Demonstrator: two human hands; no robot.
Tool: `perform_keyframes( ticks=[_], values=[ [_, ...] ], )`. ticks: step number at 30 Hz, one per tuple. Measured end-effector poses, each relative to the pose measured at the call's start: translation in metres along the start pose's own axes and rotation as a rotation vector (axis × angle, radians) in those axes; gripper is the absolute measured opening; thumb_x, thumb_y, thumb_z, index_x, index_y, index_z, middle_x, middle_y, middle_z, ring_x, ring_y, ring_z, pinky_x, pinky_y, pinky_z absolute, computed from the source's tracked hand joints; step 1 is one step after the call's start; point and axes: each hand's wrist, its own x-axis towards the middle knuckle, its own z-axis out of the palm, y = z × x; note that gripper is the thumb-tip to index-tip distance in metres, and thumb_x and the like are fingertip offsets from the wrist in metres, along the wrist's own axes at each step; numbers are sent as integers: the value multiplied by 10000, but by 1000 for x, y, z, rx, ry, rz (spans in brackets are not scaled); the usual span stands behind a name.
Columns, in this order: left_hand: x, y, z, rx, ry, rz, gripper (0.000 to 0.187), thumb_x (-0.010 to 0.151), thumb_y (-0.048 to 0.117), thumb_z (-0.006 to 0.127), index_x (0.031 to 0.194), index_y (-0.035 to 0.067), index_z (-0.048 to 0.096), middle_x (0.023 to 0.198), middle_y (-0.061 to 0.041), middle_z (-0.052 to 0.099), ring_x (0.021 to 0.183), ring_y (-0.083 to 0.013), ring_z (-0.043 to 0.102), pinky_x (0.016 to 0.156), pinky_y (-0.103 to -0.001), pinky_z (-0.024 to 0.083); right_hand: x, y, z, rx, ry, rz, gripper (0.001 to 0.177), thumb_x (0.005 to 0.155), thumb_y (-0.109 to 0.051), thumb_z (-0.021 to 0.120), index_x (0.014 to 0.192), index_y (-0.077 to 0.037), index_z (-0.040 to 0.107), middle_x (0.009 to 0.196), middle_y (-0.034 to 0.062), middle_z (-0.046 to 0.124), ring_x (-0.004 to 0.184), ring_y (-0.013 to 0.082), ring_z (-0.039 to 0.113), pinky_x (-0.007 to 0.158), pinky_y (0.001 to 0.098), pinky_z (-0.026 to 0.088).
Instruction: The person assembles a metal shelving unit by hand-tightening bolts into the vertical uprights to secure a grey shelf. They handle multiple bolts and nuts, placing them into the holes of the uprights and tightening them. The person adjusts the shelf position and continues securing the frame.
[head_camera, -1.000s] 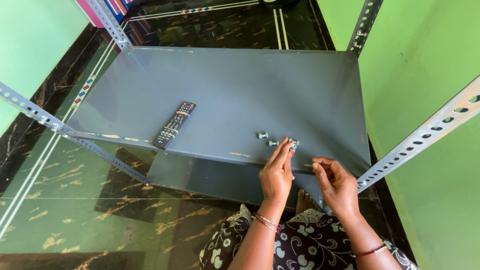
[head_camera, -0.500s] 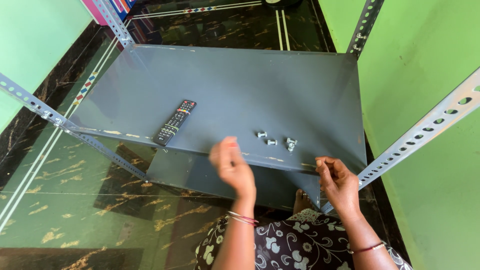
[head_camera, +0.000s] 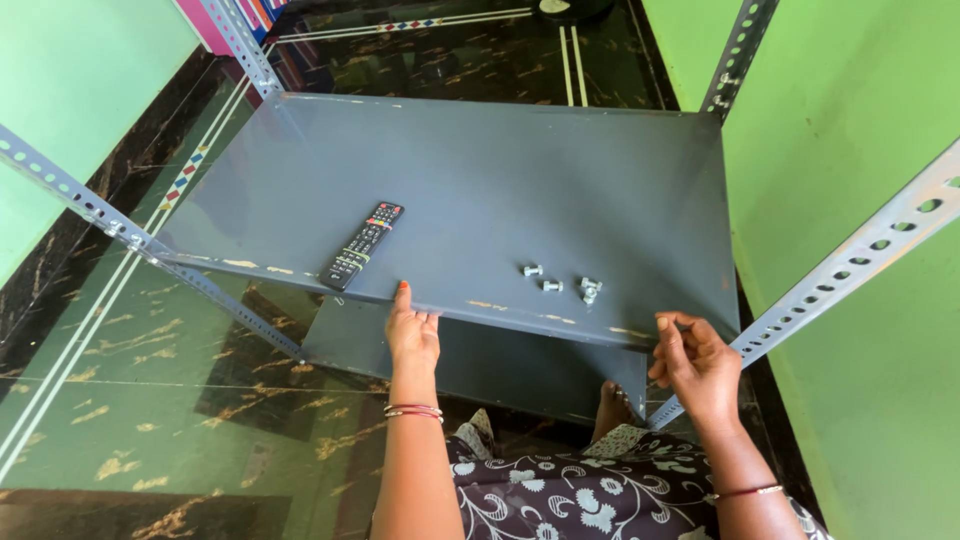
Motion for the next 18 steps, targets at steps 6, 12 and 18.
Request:
perform_keyframes(
  ticks=[6, 12, 18],
  values=[
    [-15, -7, 14, 103, 141, 17, 623, 965, 286, 639, 1499, 61, 410, 1544, -95, 442, 1424, -314, 435, 1165, -477, 376, 9, 4, -4, 24, 71, 9, 262, 993, -206, 653, 1133, 14, 683, 684, 61, 650, 522, 115, 632, 451, 256, 515],
    [-56, -31, 34, 109, 166, -3, 665, 973, 326, 601, 1517, 43, 344, 1545, -133, 469, 1435, -326, 440, 1178, -465, 387, 32, 8, -26, 84, 175, 52, 248, 1014, -194, 662, 1140, 19, 672, 697, 76, 632, 465, 117, 575, 395, 258, 451],
    [-108, -49, 64, 172, 269, -39, 672, 972, 388, 567, 1522, 85, 327, 1564, -81, 426, 1450, -226, 427, 1204, -406, 373, 45, 10, -52, 86, 251, -1, 224, 1052, -188, 666, 1122, 24, 683, 703, 68, 624, 446, 91, 526, 368, 249, 396]
  ],
)
